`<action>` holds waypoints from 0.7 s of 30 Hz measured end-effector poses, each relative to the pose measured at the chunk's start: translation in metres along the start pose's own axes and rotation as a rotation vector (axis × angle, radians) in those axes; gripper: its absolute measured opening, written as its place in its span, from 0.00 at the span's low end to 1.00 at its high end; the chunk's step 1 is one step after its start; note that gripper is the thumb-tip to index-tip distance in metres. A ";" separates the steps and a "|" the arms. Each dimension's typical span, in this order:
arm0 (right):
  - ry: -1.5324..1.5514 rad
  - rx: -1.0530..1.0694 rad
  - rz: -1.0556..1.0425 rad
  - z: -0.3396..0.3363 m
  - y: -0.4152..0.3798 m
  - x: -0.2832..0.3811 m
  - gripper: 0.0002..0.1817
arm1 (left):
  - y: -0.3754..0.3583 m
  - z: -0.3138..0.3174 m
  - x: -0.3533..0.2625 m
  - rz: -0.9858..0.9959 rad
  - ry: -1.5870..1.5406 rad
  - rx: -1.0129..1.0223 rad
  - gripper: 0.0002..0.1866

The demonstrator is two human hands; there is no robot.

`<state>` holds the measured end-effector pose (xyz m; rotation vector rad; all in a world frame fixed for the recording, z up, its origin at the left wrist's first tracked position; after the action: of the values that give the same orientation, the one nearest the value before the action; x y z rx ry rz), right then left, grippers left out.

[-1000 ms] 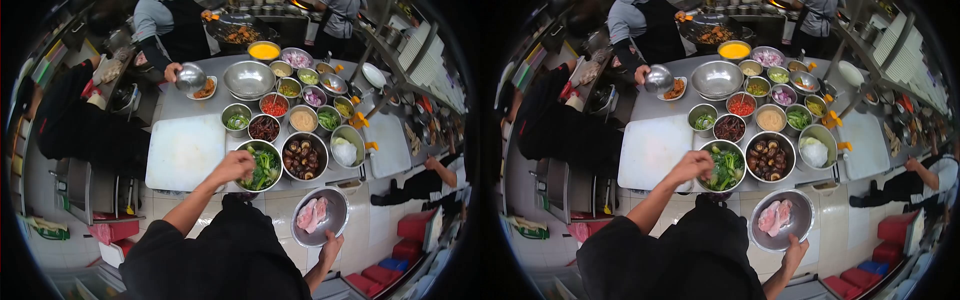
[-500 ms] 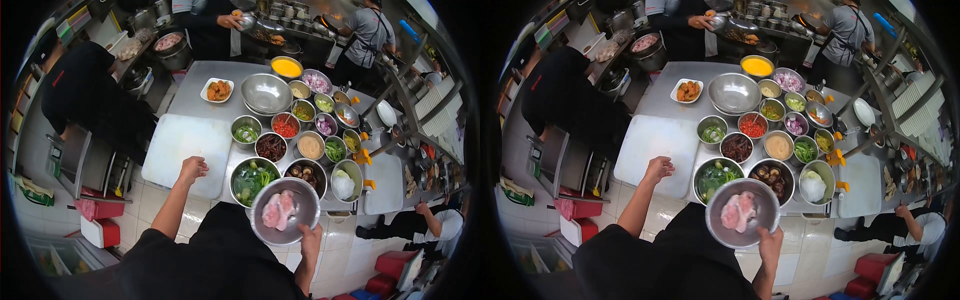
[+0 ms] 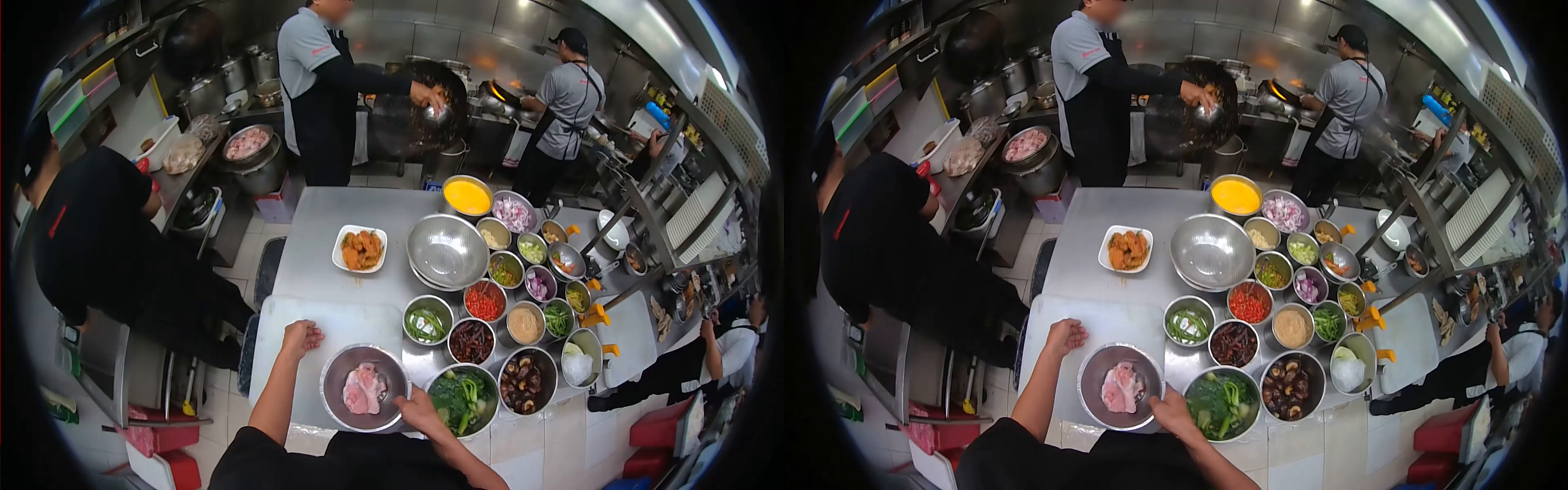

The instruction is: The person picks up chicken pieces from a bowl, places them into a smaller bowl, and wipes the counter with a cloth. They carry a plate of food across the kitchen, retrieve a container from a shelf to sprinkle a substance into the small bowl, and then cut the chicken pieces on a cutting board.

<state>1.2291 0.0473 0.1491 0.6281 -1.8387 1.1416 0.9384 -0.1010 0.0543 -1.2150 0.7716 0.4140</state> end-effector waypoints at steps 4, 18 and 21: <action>-0.064 -0.049 0.118 0.022 0.016 0.008 0.24 | 0.003 -0.007 -0.001 0.003 -0.051 0.044 0.12; 0.424 -0.073 0.231 0.059 0.044 -0.062 0.26 | -0.005 0.002 -0.005 0.069 -0.027 0.038 0.10; 0.459 0.061 0.279 0.060 0.040 -0.058 0.28 | -0.001 0.002 -0.003 0.067 -0.035 0.043 0.11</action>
<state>1.2042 0.0106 0.0678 0.1213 -1.5255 1.3946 0.9374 -0.0994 0.0574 -1.1419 0.7889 0.4703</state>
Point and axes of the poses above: each hand's wrist, its own y-axis towards the middle knuckle, its own z-axis out of the palm, x = y × z, the point moved 6 cm from there along y, towards the middle knuckle
